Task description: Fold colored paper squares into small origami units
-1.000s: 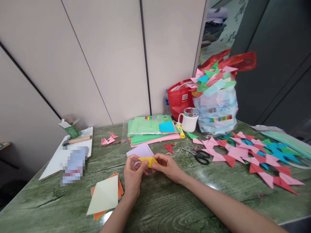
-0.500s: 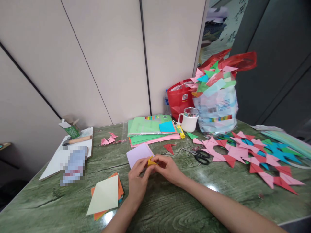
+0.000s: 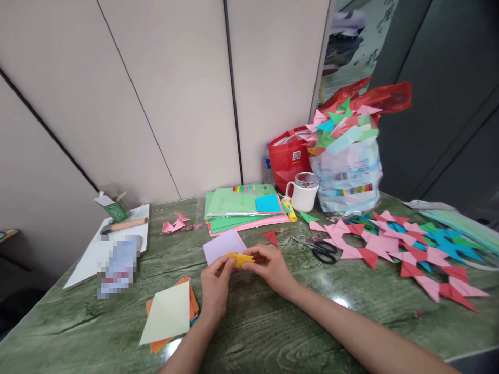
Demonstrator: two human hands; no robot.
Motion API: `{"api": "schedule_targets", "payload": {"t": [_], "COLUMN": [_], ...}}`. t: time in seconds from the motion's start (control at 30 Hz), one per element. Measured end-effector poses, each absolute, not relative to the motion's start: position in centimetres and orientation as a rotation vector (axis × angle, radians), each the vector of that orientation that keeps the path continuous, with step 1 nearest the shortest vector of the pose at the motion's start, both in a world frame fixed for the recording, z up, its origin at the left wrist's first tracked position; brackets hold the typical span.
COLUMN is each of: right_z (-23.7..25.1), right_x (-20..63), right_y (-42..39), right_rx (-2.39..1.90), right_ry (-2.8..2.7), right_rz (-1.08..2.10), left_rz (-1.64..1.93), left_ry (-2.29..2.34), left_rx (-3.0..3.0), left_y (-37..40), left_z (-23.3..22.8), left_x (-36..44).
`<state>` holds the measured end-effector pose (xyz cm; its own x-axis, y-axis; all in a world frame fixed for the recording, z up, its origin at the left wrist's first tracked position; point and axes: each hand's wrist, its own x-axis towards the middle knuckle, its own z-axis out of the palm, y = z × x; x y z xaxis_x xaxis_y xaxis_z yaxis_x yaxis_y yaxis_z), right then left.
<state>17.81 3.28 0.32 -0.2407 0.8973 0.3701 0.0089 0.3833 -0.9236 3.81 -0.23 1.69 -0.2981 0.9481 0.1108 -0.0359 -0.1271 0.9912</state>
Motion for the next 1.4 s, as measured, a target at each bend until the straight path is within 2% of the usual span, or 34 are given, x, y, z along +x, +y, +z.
{"api": "schedule_targets", "payload": {"t": [0.57, 0.87, 1.17, 1.4], "right_z": [0.74, 1.14, 0.60, 0.71], "right_x": [17.57, 17.87, 17.61, 17.69], "right_y": [2.93, 2.98, 3.15, 3.23], "right_rx": [-0.850, -0.818, -0.771, -0.833], "right_ry": [-1.497, -1.646, -1.449, -1.516], "right_rz": [1.114, 1.053, 1.356, 1.280], "left_rz": [1.479, 1.479, 1.435, 1.518], "left_ry": [1.203, 1.198, 1.278, 1.333], "left_rx": [1.089, 1.131, 1.148, 1.115], "left_y": [-0.32, -0.50, -0.52, -0.11], "left_z": [1.79, 2.06, 2.43, 2.15], "left_x": [3.98, 4.01, 4.09, 3.59]}}
